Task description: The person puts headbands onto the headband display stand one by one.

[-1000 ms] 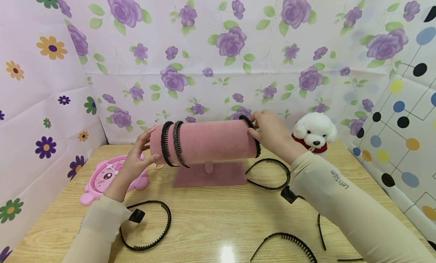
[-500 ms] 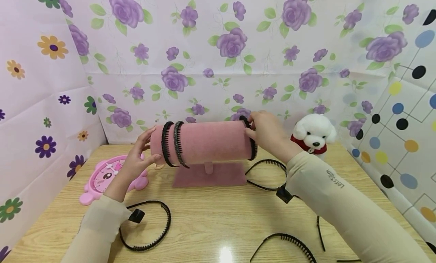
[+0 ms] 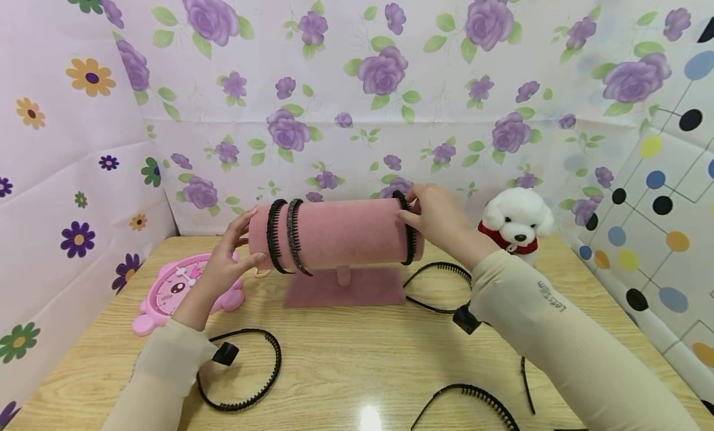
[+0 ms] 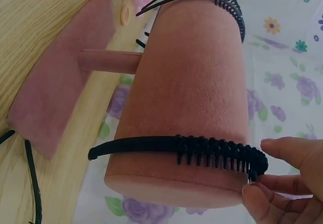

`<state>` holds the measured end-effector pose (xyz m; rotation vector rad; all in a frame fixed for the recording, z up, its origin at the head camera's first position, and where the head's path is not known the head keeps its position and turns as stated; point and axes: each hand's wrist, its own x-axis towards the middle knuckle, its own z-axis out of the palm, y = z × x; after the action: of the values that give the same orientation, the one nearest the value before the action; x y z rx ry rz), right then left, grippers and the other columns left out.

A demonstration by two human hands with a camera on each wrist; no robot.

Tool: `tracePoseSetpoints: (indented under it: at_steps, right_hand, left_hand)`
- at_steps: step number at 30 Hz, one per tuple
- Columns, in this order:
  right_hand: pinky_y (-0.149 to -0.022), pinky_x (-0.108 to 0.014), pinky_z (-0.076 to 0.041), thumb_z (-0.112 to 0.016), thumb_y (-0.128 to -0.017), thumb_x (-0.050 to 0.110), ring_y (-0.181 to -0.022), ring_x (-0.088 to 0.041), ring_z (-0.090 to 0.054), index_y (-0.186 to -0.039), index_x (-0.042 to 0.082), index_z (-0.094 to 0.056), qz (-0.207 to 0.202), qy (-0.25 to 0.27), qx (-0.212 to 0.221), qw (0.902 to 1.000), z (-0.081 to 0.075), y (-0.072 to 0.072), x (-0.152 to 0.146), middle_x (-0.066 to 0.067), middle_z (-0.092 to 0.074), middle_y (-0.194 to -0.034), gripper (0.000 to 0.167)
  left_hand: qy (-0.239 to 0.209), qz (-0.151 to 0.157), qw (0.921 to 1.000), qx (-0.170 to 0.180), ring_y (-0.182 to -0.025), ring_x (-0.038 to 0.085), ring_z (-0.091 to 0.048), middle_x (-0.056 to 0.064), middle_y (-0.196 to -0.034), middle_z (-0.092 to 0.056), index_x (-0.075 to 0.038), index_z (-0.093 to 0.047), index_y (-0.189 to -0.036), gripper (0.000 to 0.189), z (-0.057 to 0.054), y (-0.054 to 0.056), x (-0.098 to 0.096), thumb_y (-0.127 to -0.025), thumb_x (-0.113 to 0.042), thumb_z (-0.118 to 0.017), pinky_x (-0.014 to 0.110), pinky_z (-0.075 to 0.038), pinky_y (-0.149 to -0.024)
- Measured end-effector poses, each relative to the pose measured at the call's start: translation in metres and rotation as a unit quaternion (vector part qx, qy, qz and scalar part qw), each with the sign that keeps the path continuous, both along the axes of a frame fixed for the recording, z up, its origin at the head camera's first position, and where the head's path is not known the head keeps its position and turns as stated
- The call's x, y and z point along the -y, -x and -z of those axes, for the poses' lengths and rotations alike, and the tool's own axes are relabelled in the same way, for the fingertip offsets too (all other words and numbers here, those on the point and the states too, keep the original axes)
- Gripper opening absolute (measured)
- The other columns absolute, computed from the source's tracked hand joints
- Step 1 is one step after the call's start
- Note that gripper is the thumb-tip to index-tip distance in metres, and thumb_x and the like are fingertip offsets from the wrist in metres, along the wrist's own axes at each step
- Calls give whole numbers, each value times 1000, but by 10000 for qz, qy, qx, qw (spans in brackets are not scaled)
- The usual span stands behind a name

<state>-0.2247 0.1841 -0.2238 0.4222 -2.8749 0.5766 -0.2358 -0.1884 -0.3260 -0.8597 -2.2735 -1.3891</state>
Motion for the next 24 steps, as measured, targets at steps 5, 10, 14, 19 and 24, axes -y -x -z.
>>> tracePoseSetpoints:
  at_steps: [5,10,14,19,24]
  right_hand:
    - [-75,-42,-52,-62,-93,32,-84,-26,-64,-122,1,-60,-137,-161,-112,9997,1,-3,-8,-17,-66,-101,42]
    - [-76,-42,-51,-65,-91,30,-90,-28,-60,-126,1,-58,-479,-163,-562,9971,7,-4,-17,-18,-61,-106,46]
    - [-81,-44,-51,-71,-87,30,-98,-30,-57,-129,4,-56,-732,-188,-706,9946,12,-4,-24,-19,-58,-118,52]
    - [-100,-56,-43,-76,-81,37,-124,-37,-47,-138,11,-49,-1081,-434,-580,9915,17,-4,-29,-18,-47,-140,68]
    - [-109,-62,-32,-77,-79,40,-138,-42,-33,-145,16,-42,-1422,-691,-473,9863,23,-2,-31,-17,-34,-153,78]
  left_hand:
    - [6,5,10000,5,-132,12,-38,16,-156,-29,-4,-28,-148,76,0,0,0,-83,8,-66,55,-39,-103]
    - [-38,15,10000,23,-131,4,-38,16,-156,-29,-4,-29,-148,76,1,1,0,-82,8,-66,58,-38,-103]
    - [-60,5,10000,19,-129,-4,-36,16,-156,-29,-3,-29,-148,76,0,1,0,-82,8,-66,58,-38,-103]
    - [-30,-35,10000,10,-127,-9,-35,16,-156,-30,-3,-29,-147,76,0,0,0,-82,8,-66,52,-39,-103]
    - [-23,-47,10000,15,-129,-3,-37,16,-156,-29,-3,-29,-148,77,0,0,0,-82,8,-66,53,-40,-102]
